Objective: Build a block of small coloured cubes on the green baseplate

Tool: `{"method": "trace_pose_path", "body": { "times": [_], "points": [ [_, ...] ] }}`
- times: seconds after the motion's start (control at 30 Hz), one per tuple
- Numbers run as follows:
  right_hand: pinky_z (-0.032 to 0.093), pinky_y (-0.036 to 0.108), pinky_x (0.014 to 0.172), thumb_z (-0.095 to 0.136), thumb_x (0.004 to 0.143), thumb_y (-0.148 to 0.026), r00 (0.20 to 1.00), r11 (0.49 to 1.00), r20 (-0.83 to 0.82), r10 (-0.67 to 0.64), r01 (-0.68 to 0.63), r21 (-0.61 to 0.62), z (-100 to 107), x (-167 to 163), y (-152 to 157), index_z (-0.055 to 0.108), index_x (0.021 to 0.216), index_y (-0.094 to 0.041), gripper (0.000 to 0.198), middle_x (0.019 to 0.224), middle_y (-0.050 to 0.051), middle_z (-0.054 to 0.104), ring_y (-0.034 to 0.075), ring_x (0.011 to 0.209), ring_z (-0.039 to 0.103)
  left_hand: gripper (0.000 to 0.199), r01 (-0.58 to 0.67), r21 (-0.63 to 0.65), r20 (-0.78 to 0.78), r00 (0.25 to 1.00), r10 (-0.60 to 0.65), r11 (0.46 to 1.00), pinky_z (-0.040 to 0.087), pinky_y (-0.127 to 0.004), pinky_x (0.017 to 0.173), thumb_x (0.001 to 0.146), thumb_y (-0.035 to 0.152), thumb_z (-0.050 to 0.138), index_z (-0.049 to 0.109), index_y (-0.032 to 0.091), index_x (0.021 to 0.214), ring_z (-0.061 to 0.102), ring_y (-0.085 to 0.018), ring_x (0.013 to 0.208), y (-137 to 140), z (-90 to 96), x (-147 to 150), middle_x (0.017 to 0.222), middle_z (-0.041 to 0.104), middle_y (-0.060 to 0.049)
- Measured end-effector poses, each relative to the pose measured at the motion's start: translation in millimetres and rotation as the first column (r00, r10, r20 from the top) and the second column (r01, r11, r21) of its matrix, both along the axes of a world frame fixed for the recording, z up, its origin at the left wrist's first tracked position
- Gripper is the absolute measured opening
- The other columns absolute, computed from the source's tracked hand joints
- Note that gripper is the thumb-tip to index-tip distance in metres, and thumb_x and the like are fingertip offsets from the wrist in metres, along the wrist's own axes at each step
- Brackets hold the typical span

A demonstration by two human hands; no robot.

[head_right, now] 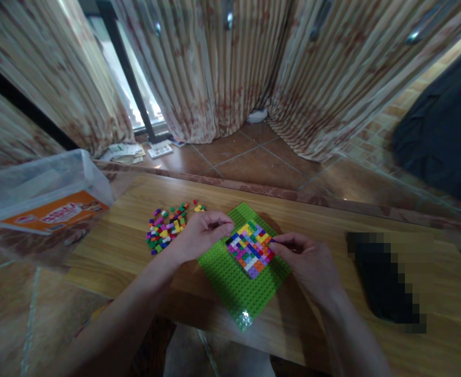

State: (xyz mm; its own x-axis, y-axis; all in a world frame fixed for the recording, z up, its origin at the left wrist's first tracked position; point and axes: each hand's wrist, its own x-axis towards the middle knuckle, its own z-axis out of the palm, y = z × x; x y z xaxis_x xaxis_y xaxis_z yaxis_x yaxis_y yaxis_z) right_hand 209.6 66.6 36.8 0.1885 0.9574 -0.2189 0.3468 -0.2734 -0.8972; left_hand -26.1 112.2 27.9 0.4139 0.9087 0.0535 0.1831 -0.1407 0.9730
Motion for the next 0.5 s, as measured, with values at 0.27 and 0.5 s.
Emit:
{"method": "trace_pose_path", "body": {
  "times": [0.27,0.5],
  "points": [
    [0.049,0.029,0.062,0.079,0.060,-0.042,0.997,0.999,0.067,-0.032,0.033,-0.011,2.8,-2.0,0.5,0.076,0.075,-0.019,0.028,0.076,0.004,0.075,0.019,0.068,0.065,0.018,-0.009,0.030,-0.074,0.997,0.012,1.000,0.040,-0.021,0.058,0.086,0.024,0.056,0.067,0.013,0.078,0.052,-0.010,0.061,-1.2,-0.8,2.6,0.066,0.060,0.001],
    [0.049,0.029,0.061,0.076,0.063,-0.041,0.996,0.999,0.079,-0.030,0.029,0.022,1.9,-6.2,-1.3,0.075,0.074,-0.019,0.025,0.072,0.004,0.074,0.019,0.066,0.065,0.016,-0.009,0.041,-0.104,0.994,0.013,0.999,0.043,-0.021,0.062,0.086,0.022,0.056,0.068,0.014,0.079,0.055,-0.011,0.064,-3.1,0.4,3.9,0.069,0.063,0.001]
  ]
}}
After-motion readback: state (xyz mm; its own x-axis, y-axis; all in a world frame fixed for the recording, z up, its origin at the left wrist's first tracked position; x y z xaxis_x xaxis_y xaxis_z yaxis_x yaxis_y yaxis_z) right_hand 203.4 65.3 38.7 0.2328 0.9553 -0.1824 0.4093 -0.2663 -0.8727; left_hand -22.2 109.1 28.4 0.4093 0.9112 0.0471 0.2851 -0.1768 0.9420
